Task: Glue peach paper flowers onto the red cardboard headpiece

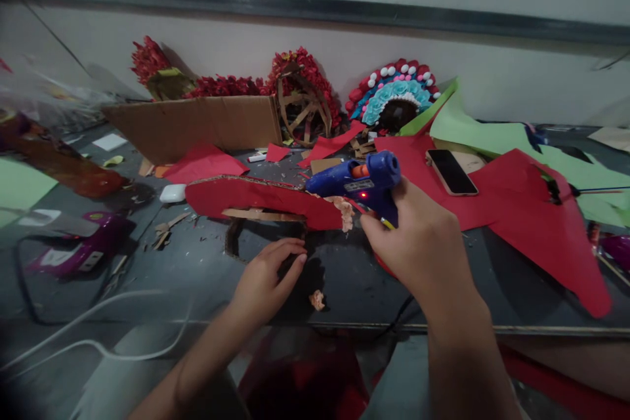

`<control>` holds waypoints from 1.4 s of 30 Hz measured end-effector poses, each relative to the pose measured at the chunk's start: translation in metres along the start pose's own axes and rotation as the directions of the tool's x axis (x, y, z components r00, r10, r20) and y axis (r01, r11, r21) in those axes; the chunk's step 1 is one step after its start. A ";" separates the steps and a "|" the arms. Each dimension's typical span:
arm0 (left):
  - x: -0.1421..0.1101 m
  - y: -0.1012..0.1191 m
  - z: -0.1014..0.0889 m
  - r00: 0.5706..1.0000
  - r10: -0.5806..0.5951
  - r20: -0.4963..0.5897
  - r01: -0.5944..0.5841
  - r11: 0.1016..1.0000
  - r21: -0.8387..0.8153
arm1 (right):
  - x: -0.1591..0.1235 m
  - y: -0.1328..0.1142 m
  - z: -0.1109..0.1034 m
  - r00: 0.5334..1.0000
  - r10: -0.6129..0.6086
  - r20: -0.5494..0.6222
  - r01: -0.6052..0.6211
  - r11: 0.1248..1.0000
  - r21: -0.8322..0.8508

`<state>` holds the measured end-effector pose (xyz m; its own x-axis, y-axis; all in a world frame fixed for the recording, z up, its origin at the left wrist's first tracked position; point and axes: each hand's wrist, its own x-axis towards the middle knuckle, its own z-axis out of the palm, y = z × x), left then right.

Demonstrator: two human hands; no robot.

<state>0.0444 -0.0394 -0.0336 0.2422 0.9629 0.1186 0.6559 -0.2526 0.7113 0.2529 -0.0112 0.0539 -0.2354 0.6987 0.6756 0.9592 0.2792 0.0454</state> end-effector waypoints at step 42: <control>-0.009 0.015 -0.007 0.877 0.299 0.375 -0.352 0.932 0.081 | -0.024 0.098 0.028 0.731 0.624 0.276 -0.658 0.751 0.044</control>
<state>0.0471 -0.0515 -0.0195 0.6768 0.7339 0.0574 0.5838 -0.5825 0.5656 0.3479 0.0179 0.0212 0.3833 0.8669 0.3188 0.8688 -0.2212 -0.4431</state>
